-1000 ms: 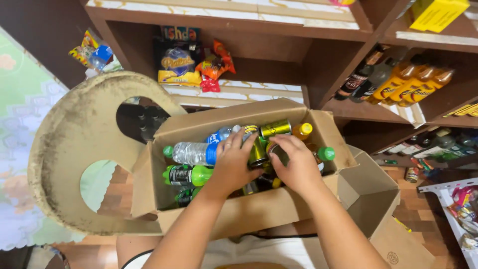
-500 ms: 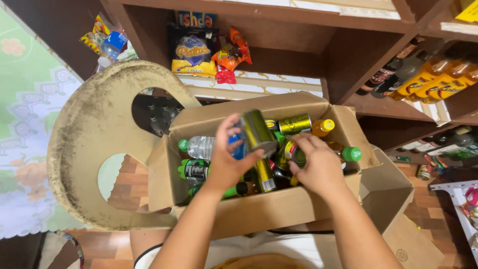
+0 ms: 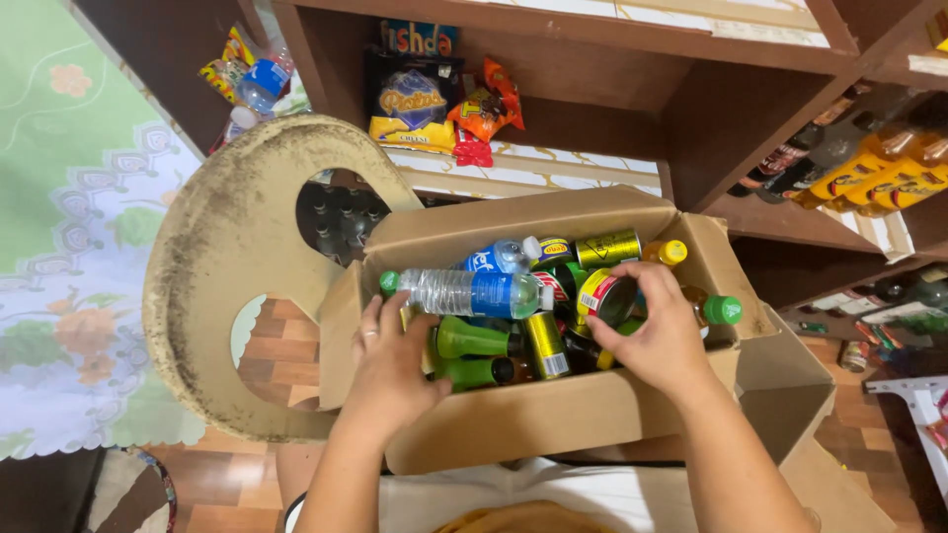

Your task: Taking various grocery items out of a cardboard box and organizing them onto wooden shelves.

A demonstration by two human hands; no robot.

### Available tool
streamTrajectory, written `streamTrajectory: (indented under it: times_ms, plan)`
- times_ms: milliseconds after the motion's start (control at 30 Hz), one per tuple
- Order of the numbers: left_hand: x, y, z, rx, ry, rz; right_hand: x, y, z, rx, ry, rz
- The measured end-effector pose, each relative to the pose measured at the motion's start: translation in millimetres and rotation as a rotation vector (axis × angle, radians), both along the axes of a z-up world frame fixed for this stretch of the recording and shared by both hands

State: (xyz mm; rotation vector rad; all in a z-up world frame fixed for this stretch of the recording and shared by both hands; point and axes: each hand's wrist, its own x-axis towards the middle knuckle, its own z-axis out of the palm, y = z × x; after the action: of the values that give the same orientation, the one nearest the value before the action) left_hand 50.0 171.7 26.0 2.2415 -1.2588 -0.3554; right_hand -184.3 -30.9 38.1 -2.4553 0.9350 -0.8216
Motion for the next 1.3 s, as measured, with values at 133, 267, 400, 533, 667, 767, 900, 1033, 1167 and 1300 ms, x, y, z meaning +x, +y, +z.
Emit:
streamTrajectory:
  times_ms: [133,267,400,533,667,767,900,1033,1167,1300]
  plan:
    - [-14,-26,2,-0.209,-0.089,-0.187,20,11,-5,0.006,-0.142,0.103]
    - [-37,-72,0,-0.534,0.179,-0.300,50,3,-40,0.554,-0.561,0.271]
    - [-46,-108,-45,-0.711,0.215,-0.195,65,-24,-92,0.740,-0.780,0.251]
    - [-40,-112,-64,-0.795,0.336,-0.103,60,-34,-112,0.658,-0.775,0.322]
    - [-36,-104,-57,-0.798,0.401,-0.128,65,-6,-65,0.414,-0.445,0.262]
    - [-35,-103,-56,-0.869,0.292,-0.153,68,-3,-62,0.364,-0.466,0.289]
    - [-36,-103,-54,-0.883,0.177,-0.158,64,-7,-62,0.299,-0.460,0.344]
    - [-38,-101,-54,-0.851,0.147,-0.162,61,-6,-69,0.304,-0.451,0.309]
    - [-38,-102,-53,-0.842,0.149,-0.155,62,-7,-77,0.531,-0.518,0.345]
    - [-39,-103,-50,-0.802,0.222,-0.146,56,-14,-86,0.615,-0.654,0.427]
